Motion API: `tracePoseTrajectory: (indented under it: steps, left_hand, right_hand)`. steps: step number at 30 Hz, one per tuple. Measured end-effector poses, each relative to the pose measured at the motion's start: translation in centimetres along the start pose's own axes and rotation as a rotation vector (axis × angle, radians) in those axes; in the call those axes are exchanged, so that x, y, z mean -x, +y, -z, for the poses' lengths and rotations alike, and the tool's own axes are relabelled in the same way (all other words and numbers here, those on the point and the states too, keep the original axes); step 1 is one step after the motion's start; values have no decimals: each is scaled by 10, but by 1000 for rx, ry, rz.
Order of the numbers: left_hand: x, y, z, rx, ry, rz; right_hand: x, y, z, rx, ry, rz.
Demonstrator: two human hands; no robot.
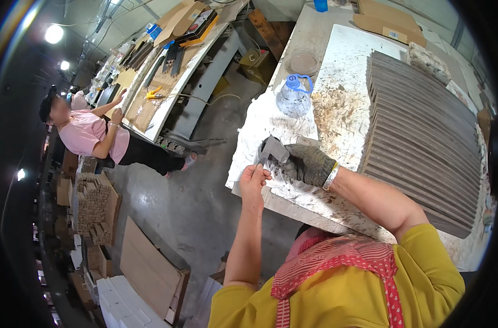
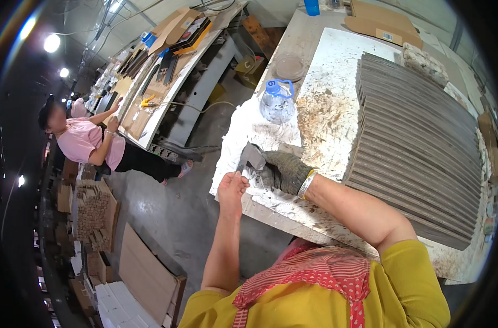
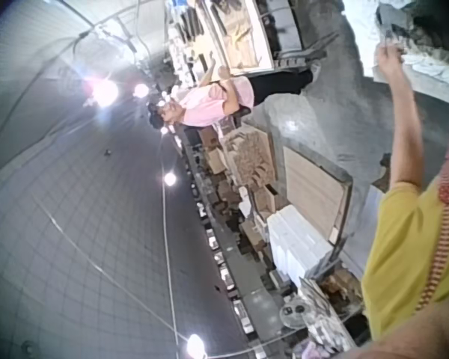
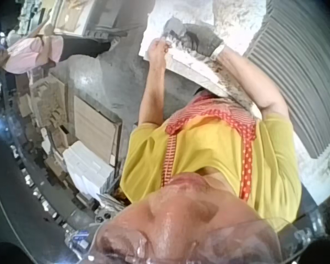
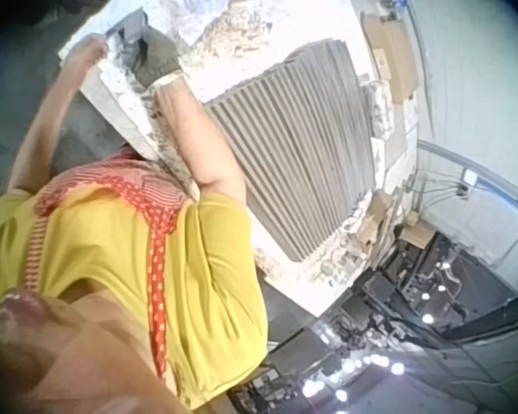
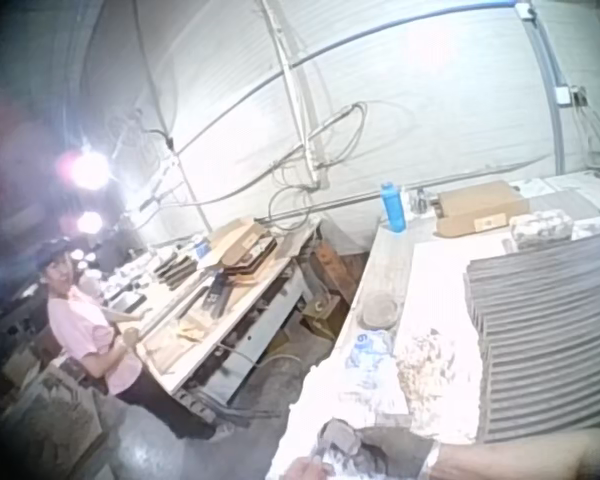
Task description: The person wipes a corrugated wood panel with a cloth and then uses a small sanding block to sand the edges and surfaces of the panel.
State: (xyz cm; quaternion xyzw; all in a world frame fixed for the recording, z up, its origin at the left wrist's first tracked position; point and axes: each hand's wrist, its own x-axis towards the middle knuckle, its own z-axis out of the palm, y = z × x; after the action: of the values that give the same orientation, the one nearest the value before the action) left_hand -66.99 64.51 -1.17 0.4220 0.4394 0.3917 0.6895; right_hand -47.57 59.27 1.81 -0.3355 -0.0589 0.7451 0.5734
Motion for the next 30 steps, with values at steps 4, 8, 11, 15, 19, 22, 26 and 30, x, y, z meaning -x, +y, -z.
tracePoseTrajectory:
  steps: [4, 8, 11, 15, 19, 22, 26, 30]
  left_hand:
    - [-9, 1, 12, -40, 55, -3]
    - [-9, 15, 14, -207, 55, -81]
    - [-6, 28, 9, -471, 75, -201]
    - [2, 36, -2, -854, 126, -338]
    - [8, 38, -13, -1007, 88, -426]
    - [6, 42, -15, -1058, 95, -453]
    - [-2, 47, -10, -1067, 104, -457]
    - [-7, 45, -1, -729, 97, -369]
  right_hand:
    - [7, -1, 3, -6, -58, -12]
    - [12, -11, 1, 70, -42, 72]
    - [6, -20, -6, 551, 149, 278]
    - [-9, -24, -17, 1343, 218, 730]
    - [-15, -18, -20, 1850, 64, 972]
    - [-7, -13, -16, 1952, 92, 850]
    - [15, -12, -10, 1629, 39, 625]
    - [33, -17, -2, 606, -51, 241]
